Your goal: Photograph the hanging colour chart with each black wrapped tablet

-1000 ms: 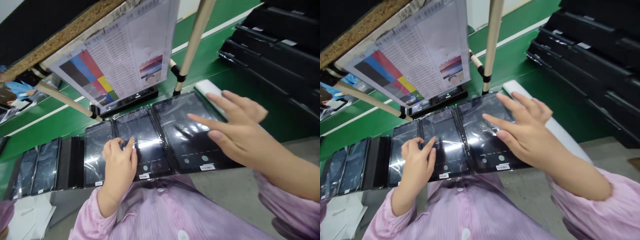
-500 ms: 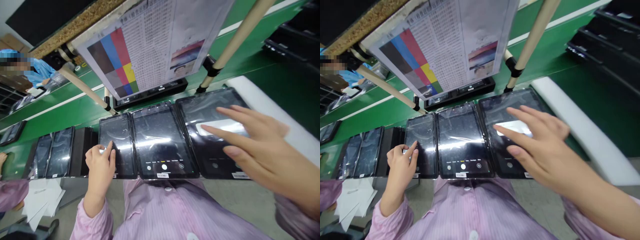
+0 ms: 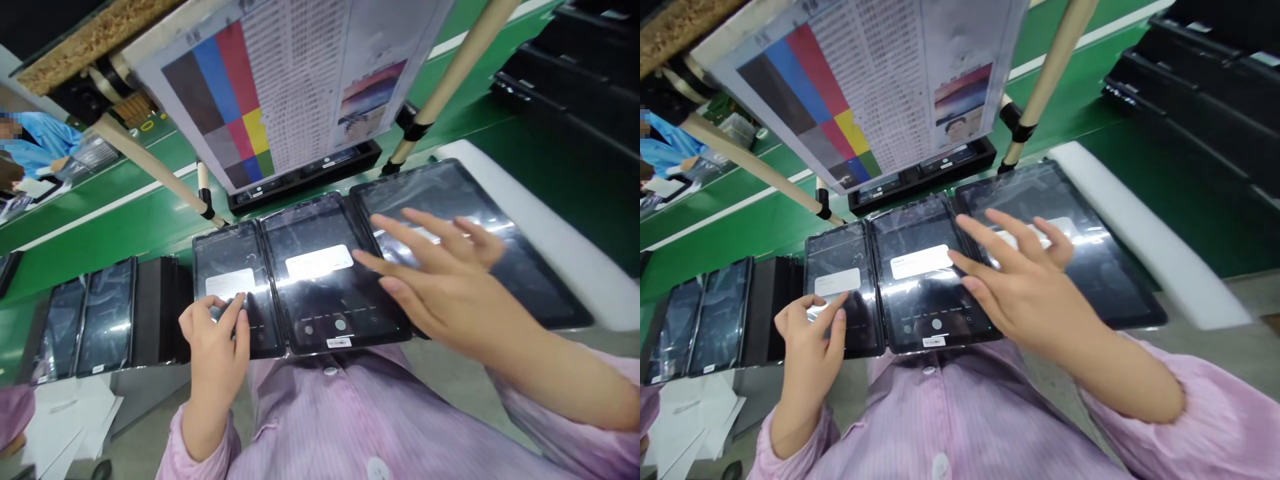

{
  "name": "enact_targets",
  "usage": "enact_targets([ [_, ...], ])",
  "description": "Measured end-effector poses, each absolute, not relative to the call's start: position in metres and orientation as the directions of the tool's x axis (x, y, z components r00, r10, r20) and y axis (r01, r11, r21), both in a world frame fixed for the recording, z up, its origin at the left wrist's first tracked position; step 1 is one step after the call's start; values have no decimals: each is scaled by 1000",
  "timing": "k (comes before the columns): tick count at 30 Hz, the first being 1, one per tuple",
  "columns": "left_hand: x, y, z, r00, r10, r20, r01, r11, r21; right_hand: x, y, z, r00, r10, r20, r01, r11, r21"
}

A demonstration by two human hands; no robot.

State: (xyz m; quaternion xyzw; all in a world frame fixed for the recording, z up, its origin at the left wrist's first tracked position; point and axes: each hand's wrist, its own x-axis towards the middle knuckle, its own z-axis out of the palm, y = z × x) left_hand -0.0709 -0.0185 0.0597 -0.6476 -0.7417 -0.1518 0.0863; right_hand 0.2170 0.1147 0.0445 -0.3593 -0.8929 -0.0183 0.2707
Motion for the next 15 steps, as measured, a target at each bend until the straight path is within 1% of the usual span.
enact_targets([
  [3,-67,-13,57,-136,934,330,989,109,99,228,115,47,-525,654,544,671,712,-208],
  [5,-65,-9,55,-113,937,330,994,104,45,239,115,45,-485,684,544,713,670,-207],
  [7,-66,-7,53,-64,945,319,997,76,-23,252,115,41,-419,729,542,780,594,-196],
  [9,-75,-8,54,-34,933,359,996,64,-70,268,114,39,-322,770,551,854,487,-182],
  [11,-93,-11,56,-76,901,427,991,115,-65,285,115,37,-229,797,558,911,378,-167],
  [13,-119,-15,55,-160,899,408,982,188,-28,298,116,36,-171,819,548,940,303,-160],
  [15,-149,-20,50,-228,906,357,971,237,20,306,117,34,-146,841,521,946,272,-174],
])
